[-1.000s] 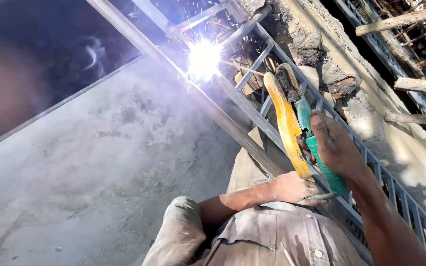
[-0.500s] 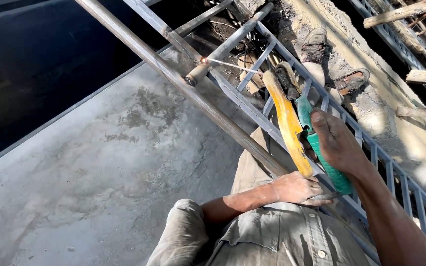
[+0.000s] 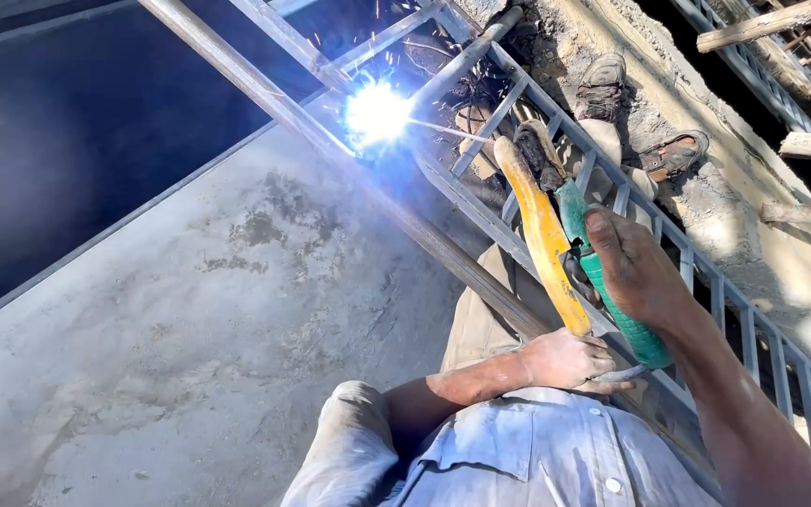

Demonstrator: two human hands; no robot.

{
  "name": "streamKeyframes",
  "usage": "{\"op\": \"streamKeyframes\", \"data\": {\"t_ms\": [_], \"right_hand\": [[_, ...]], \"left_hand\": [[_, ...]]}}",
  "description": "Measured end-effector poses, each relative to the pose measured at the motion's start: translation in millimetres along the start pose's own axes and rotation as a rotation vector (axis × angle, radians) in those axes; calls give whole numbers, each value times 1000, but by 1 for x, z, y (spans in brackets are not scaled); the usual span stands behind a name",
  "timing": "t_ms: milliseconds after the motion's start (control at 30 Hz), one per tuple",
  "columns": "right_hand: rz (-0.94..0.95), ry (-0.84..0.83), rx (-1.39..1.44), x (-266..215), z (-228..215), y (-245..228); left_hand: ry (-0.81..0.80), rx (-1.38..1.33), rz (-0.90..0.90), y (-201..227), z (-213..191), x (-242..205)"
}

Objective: Welding metal bars to a frame to create a ladder-like structure on a construction site

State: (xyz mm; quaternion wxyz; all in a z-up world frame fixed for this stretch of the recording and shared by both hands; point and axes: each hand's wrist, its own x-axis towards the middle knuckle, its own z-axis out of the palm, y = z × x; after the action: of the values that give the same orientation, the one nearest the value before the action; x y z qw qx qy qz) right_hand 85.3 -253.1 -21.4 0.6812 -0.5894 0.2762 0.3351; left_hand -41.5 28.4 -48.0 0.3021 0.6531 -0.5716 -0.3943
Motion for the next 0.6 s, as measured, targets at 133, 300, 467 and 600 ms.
{"op": "streamKeyframes", "data": {"t_ms": [133, 300, 467, 600], "right_hand": [[-62, 20, 98, -5, -3, -2], [-92, 12, 83, -5, -4, 1], [-51, 0, 63, -4, -2, 1], [-43, -13, 78, -3, -1, 2]], "left_hand": [[12, -53, -67, 3, -17, 10], [47, -54, -43, 5, -23, 18], [23, -15, 5, 1, -16, 10], [21, 14, 6, -2, 2, 3]]}}
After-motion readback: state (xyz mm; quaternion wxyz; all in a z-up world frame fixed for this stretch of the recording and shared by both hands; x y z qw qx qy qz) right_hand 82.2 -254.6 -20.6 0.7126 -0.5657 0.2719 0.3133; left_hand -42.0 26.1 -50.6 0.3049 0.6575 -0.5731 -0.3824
